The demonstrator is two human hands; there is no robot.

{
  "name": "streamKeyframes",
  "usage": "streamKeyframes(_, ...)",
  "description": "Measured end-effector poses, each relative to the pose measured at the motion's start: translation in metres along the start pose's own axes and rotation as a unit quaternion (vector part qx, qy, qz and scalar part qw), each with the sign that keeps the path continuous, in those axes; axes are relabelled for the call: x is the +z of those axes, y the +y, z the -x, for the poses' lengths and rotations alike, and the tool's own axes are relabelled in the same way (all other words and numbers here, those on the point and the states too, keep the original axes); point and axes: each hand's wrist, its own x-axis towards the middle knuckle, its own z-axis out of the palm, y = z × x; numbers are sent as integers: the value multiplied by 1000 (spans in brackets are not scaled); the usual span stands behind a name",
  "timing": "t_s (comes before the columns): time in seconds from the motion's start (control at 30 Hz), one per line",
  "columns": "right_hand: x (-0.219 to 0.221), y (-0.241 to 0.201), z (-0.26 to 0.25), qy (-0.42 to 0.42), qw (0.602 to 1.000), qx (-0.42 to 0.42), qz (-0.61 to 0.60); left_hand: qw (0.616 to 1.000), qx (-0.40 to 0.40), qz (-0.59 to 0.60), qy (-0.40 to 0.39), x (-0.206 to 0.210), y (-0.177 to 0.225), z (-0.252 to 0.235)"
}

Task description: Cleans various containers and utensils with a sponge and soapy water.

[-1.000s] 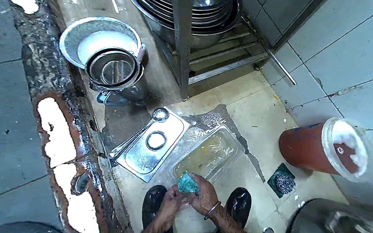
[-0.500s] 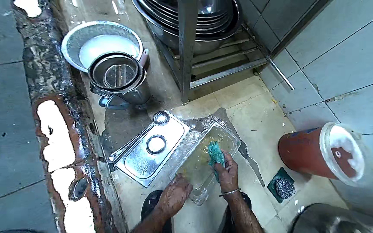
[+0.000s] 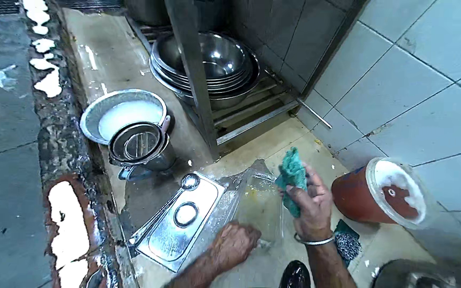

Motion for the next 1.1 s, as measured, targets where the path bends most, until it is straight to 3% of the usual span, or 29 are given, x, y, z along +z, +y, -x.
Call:
streamKeyframes(0.07,-8,-26,-17,12,999,-34,-5,998,-30,23,39,-45,-5,-30)
streamKeyframes(0.17,-18,-61,-42,19,997,-59,-37,982,-154,53,96,-99,-19,-81)
streamKeyframes(0.27,-25,-79,-62,15,997,-66,-25,962,-232,66,126,-122,-33,-113)
streamKeyframes(0.37,-30,-73,-76,-5,998,-58,7,939,-266,128,178,-130,-50,-109)
streamKeyframes(0.57,-37,-35,-81,-32,997,-10,68,803,-374,300,354,-114,-101,-64)
streamKeyframes(0.77,-43,0,-81,-116,975,57,181,812,-289,315,398,-71,-80,-44)
streamKeyframes(0.87,-46,15,-95,-171,949,68,255,883,-221,246,334,-47,-64,-37)
streamKeyframes(0.97,-71,20,-119,-251,885,49,389,962,-89,89,244,-9,-39,-26)
streamKeyframes(1.03,-102,10,-130,-262,850,32,455,973,11,17,231,20,-29,-20)
streamKeyframes(1.1,-142,-6,-134,-222,845,29,486,970,71,-21,231,45,-24,-15)
